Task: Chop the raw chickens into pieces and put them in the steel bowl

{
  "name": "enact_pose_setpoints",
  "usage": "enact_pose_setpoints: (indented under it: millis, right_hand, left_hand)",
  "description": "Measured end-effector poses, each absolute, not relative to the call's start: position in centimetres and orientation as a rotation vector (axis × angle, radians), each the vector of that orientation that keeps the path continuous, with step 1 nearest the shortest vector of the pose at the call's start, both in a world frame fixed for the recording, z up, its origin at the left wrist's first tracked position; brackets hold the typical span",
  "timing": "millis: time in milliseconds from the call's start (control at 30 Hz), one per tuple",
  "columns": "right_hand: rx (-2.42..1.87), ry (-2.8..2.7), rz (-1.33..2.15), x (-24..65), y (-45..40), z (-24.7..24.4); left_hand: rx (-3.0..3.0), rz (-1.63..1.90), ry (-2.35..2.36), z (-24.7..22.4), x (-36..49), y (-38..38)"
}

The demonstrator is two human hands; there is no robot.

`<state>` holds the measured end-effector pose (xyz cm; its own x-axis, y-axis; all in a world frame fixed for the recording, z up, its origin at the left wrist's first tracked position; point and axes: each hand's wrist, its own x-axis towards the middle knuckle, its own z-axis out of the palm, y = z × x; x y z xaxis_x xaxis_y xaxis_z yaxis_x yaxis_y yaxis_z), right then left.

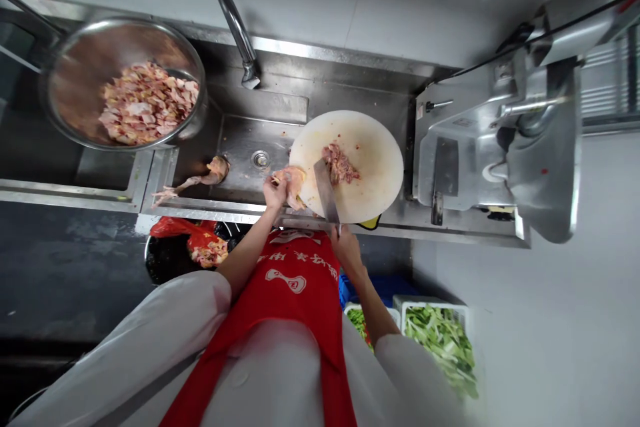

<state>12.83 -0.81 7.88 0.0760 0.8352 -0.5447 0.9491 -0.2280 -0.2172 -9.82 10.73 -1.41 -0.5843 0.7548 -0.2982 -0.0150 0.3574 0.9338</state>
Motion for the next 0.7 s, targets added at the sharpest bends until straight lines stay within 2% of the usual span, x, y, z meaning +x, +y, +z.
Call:
enact_pose_setpoints:
  millis: [133,267,400,533,600,700]
  right_hand:
    - [2.15,1.752,-0.875,15.2,-2.1,7.5]
    - [2.234,1.767,-0.735,16.0,1.1,7.2]
    - [2.278,1.76,-0.564,18.9,4.0,7.0]
    - [2.3,1.718,-0.495,22.3,4.1,7.5]
    - [2.279,1.743,-0.497,22.7,3.8,8.0]
    - [2.256,1.795,-0.516,21.3,3.7,9.4]
  left_hand:
    - [0.525,1.423,1.801,-0.5,-13.0,12.0]
    - [0.986,1.455,1.652,2.8,-13.1,14.6]
    - [1.758,1.113,1.307,5.2,-9.9,16.5]
    - [2.205,0.639,1.053,4.2,-8.6,15.6]
    - [2.263,0.584,1.029,3.2,-9.0,14.5]
    - [2.2,0.748,1.168,2.5,-10.0,12.9]
